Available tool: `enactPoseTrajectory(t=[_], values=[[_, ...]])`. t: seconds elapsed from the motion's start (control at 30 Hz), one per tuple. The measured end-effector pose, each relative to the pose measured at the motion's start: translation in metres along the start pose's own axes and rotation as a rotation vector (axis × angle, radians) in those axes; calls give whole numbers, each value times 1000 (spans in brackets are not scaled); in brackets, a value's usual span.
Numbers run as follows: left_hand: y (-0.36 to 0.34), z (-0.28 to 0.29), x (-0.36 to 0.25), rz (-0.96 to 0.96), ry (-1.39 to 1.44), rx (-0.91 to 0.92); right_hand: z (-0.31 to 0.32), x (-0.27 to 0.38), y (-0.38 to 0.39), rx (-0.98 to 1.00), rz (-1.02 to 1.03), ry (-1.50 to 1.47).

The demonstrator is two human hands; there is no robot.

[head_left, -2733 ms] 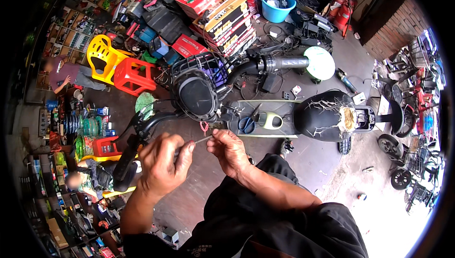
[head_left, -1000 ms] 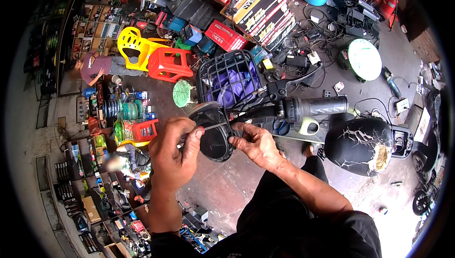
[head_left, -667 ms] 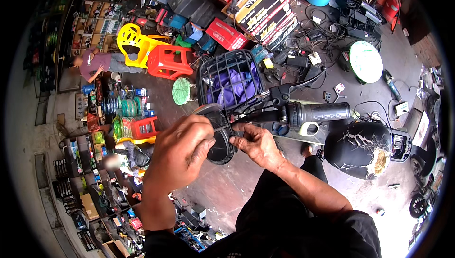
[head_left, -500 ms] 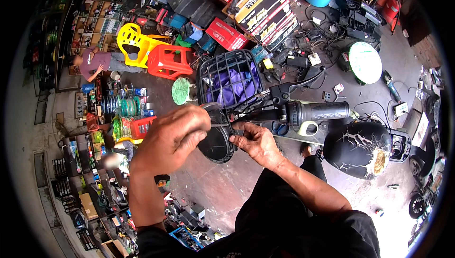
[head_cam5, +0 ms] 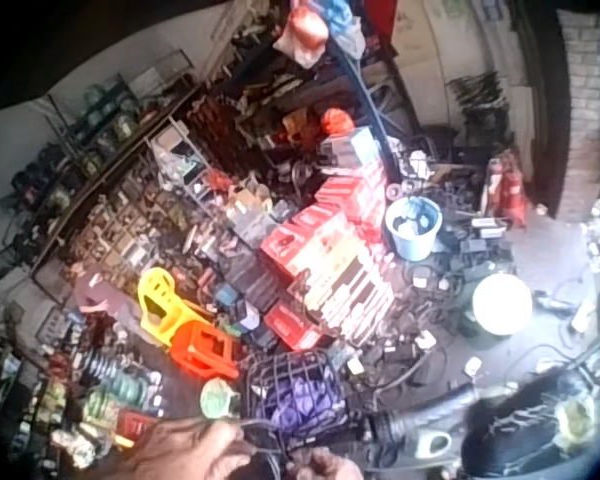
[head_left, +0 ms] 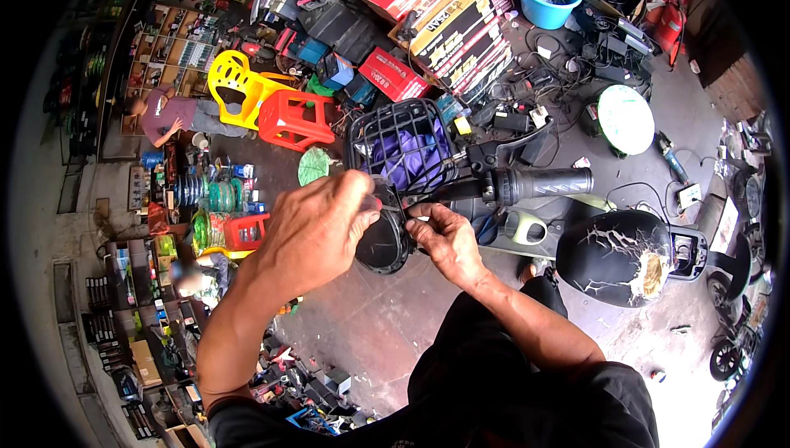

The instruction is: The person removes a floor mat from a motorcycle and then uses scissors and a screwdriver to remove the screws and the plastic housing from around the instrument cluster.

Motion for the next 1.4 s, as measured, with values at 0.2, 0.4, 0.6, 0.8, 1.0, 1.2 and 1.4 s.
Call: enactPoseTrajectory(t=[0.2, 0.4, 0.6, 0.8, 1.0, 1.2, 1.4], values=[[0, 3, 14, 218, -294, 80, -4, 6, 0, -70, 202, 210], [0, 1, -3, 86, -165, 136, -35, 100, 7, -149, 467, 711], [8, 8, 4, 128, -174, 196, -51, 92, -13, 312, 484, 255], [15, -2, 1, -186, 80, -13, -50, 117, -1, 467, 320, 513], [14, 4, 14, -245, 371, 125, -45, 106, -9, 411, 257, 437], [1, 0, 27, -107, -48, -40, -50, 89, -18, 133, 554, 386], [7, 8, 15, -167, 118, -16, -46, 103, -14, 228, 542, 531]])
Point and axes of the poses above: each hand's wrist, its own y-axis away from the middle knuckle, its own z-axis out of the back of the hand, x = y × z, the point moved 5 cm from there along -y, towards the middle knuckle, and after that the axes turned 5 degrees about x, right-handed, at the moved point
